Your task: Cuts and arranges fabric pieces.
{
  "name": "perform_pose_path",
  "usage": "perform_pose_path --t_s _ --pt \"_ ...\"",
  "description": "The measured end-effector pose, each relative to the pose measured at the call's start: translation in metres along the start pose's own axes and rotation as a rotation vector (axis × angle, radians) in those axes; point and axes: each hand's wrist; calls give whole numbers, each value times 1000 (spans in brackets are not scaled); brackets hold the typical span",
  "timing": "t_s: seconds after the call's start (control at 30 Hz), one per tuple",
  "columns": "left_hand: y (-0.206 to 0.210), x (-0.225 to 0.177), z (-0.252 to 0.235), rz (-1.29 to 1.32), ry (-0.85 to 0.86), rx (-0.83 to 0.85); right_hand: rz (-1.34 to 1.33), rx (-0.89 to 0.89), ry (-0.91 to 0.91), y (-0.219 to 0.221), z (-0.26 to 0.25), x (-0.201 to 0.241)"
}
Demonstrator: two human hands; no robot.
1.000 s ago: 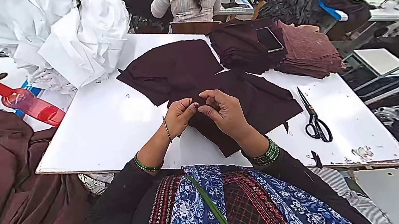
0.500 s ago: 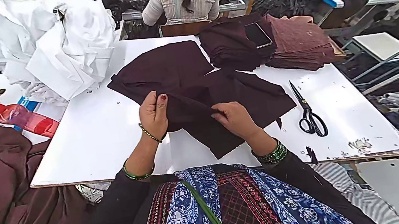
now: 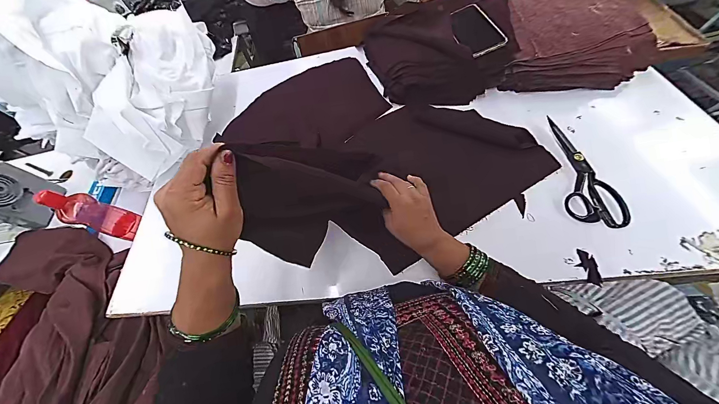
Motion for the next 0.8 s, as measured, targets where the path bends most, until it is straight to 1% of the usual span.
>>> perform_pose_path --t_s 0.03,0.07,0.1,0.13,0.17,0.2,0.23,0.27,0.33,0.37,0.4,0.47,0.5,0.6,0.7,0.73,0.8 --pt "-6 1 -1 -25 -8 -5 -31 94 58 -11 1 2" --pt "-11 2 -1 -48 -16 -7 -94 257 102 -26 2 10" --pt "-16 2 -2 -70 -19 -8 -179 435 85 -40 4 19" --pt "-21 3 -2 -86 -20 -3 -283 579 -5 -48 8 26" --pt "-26 4 -2 -97 -20 3 -392 680 -134 -49 11 30" --pt "-31 3 -2 -100 -15 5 -480 719 -233 -47 13 31" --pt "-35 4 -2 -94 11 -12 -502 673 -252 -44 13 31" --pt "-38 6 -2 -84 40 -25 -468 589 -200 -39 11 29" --pt "-47 7 -4 -73 90 -38 -433 450 -4 -28 -2 25" --pt "-51 7 -5 -67 112 -36 -465 401 40 -23 -9 25" --pt "-56 6 -6 -58 138 -28 -510 386 36 -19 -16 25" --pt "-64 4 -11 -45 191 -1 -576 395 -48 -9 -29 29" --pt "-69 4 -15 -37 223 12 -566 384 -107 -4 -38 30" --pt "-84 3 -25 -24 292 34 -517 276 -242 3 -69 34" --pt "-98 5 -29 -120 268 57 -662 365 -284 -5 -89 38" --pt "-102 9 -31 -132 266 61 -708 390 -329 -7 -91 38" --pt "-108 20 -34 -129 271 59 -649 394 -450 -16 -87 40"
Point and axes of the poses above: each hand's wrist, its own z-axis away from the middle knuckle, its own y-axis out of the palm, x = y × z, and after that the axes turned 3 degrees about -z, right-handed
